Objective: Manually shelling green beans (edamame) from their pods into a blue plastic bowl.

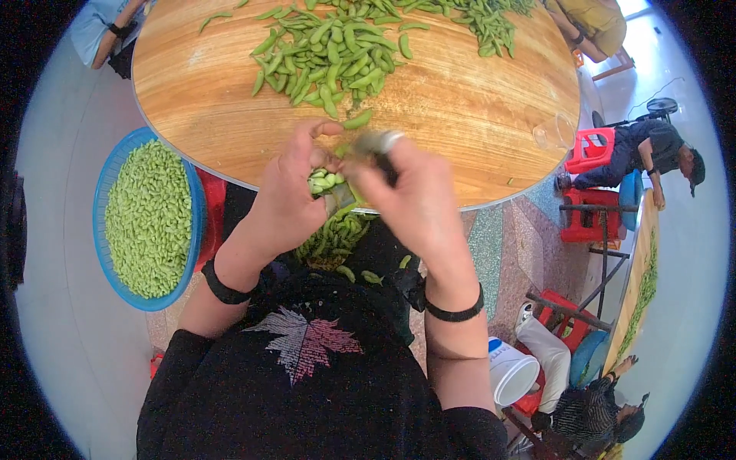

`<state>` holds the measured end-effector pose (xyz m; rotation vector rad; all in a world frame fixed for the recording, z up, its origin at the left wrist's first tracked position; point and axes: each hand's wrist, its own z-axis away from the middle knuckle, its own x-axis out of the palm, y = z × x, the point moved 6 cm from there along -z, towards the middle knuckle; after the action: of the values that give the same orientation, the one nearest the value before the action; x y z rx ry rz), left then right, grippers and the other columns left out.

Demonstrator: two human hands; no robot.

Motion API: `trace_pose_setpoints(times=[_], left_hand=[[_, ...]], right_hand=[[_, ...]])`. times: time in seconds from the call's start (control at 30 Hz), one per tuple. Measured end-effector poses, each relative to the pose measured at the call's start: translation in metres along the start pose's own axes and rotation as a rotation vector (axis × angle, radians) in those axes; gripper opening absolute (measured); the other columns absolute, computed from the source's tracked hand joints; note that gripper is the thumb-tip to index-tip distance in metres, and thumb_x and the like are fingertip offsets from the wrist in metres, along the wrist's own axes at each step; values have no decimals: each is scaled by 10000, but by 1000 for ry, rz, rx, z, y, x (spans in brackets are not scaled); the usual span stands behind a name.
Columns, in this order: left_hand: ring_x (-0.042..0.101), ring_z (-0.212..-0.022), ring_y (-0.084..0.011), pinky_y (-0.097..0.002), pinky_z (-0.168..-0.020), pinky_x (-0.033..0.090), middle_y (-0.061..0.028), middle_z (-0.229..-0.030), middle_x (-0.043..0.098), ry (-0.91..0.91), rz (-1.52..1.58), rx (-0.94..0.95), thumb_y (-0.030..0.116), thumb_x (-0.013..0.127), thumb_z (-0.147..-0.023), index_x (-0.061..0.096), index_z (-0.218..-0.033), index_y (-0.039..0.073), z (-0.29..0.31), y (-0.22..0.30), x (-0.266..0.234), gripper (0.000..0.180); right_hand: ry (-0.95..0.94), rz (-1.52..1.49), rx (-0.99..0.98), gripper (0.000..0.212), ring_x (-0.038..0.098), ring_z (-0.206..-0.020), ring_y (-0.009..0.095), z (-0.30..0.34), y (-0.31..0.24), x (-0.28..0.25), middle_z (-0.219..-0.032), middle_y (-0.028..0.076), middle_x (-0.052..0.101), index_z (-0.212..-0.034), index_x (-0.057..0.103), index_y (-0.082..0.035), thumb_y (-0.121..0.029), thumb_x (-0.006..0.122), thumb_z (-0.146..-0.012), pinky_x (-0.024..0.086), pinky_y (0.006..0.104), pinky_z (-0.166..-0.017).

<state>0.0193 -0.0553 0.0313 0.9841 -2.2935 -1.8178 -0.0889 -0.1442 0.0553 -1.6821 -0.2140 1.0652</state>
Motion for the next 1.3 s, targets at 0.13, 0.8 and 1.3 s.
trace_pose_setpoints(times=[0.13, 0.8, 1.3], left_hand=[[610, -722, -262, -320, -653, 471, -97, -771, 582, -6, 26, -8, 27, 687, -673, 463, -1115, 52, 4, -1, -2, 497], [584, -802, -62, -149, -626, 445, -61, -975, 643, 340, 430, -299, 3, 524, -851, 619, -1057, 14, 51, -60, -161, 228], [544, -746, -51, -189, -676, 429, 12, -816, 619, -156, 760, -519, 47, 659, -790, 654, -928, 8, 46, -37, -24, 143]], right_hand=[[27, 81, -34, 140, 566, -516, 217, 9, -5, 7, -604, 152, 569, -847, 598, 7, -102, 655, -780, 430, 309, -498], [-6, 239, -133, 172, 566, -553, 232, -26, -1, -2, -631, 143, 584, -927, 638, -34, -136, 611, -792, 448, 329, -546], [58, 440, -137, 282, 595, -620, 327, -25, -1, 8, -657, 180, 589, -1039, 578, -24, -93, 629, -770, 463, 365, -574]])
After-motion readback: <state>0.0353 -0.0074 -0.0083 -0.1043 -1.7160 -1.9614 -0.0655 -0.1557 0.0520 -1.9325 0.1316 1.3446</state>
